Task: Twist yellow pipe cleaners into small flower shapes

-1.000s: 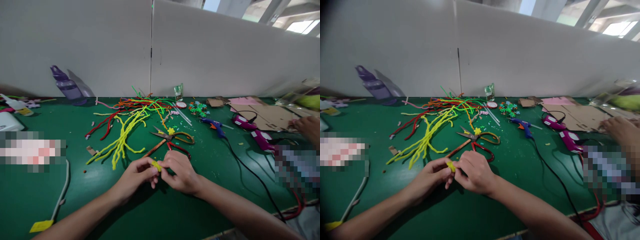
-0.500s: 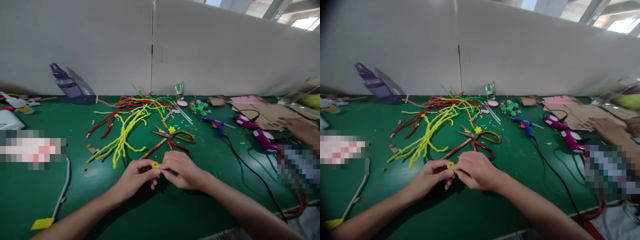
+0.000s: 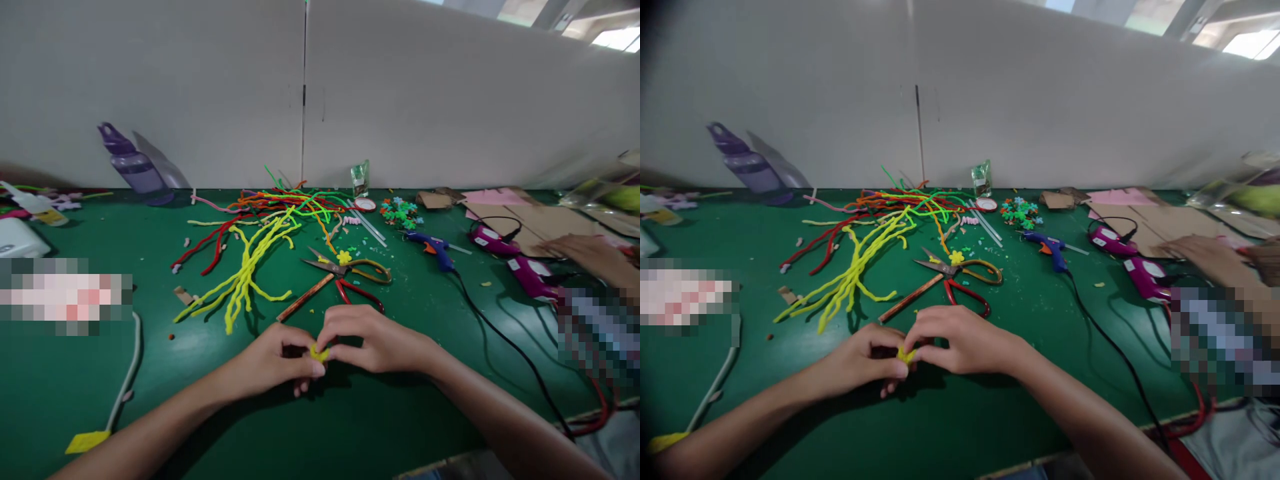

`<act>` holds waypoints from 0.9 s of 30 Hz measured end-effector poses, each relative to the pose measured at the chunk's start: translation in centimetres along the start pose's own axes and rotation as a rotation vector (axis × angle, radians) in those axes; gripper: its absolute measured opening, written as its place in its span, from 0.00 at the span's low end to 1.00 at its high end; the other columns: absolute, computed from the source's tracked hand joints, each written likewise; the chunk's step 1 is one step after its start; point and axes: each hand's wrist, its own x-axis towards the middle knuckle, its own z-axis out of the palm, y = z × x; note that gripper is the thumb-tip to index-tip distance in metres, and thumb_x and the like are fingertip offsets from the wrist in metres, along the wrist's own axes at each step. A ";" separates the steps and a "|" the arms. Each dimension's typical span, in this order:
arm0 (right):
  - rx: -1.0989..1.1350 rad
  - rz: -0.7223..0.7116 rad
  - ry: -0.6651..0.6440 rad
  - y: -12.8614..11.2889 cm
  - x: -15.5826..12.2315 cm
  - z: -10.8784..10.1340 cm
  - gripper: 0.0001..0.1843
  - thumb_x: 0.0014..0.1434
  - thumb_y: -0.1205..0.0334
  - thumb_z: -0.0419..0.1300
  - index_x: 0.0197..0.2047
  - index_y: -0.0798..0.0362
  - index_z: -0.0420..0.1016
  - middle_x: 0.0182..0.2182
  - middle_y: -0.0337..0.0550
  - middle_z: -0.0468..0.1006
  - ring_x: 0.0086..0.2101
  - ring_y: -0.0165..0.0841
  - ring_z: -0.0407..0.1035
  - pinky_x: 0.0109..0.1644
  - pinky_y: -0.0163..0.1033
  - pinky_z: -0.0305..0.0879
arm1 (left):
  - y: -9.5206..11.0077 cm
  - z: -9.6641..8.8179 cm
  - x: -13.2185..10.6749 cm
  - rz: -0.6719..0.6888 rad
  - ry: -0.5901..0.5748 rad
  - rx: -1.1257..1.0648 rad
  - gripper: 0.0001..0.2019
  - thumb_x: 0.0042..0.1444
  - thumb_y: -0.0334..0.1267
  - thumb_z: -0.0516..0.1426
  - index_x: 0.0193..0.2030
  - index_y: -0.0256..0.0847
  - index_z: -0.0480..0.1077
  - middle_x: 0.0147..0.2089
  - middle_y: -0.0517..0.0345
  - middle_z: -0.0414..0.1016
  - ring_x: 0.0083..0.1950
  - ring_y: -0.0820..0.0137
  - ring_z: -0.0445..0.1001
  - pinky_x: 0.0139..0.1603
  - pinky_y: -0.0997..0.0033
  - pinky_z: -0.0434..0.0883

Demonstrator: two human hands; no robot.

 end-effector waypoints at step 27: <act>-0.195 -0.072 0.326 0.7 0.3 1.8 0.04 0.60 0.70 0.56 0.38 0.55 0.71 0.32 0.44 0.74 0.34 0.31 0.67 0.40 0.38 0.66 | 0.1 0.4 0.4 0.096 0.258 -0.197 0.13 0.50 0.44 0.64 0.34 0.33 0.73 0.24 0.62 0.69 0.24 0.77 0.68 0.25 0.76 0.67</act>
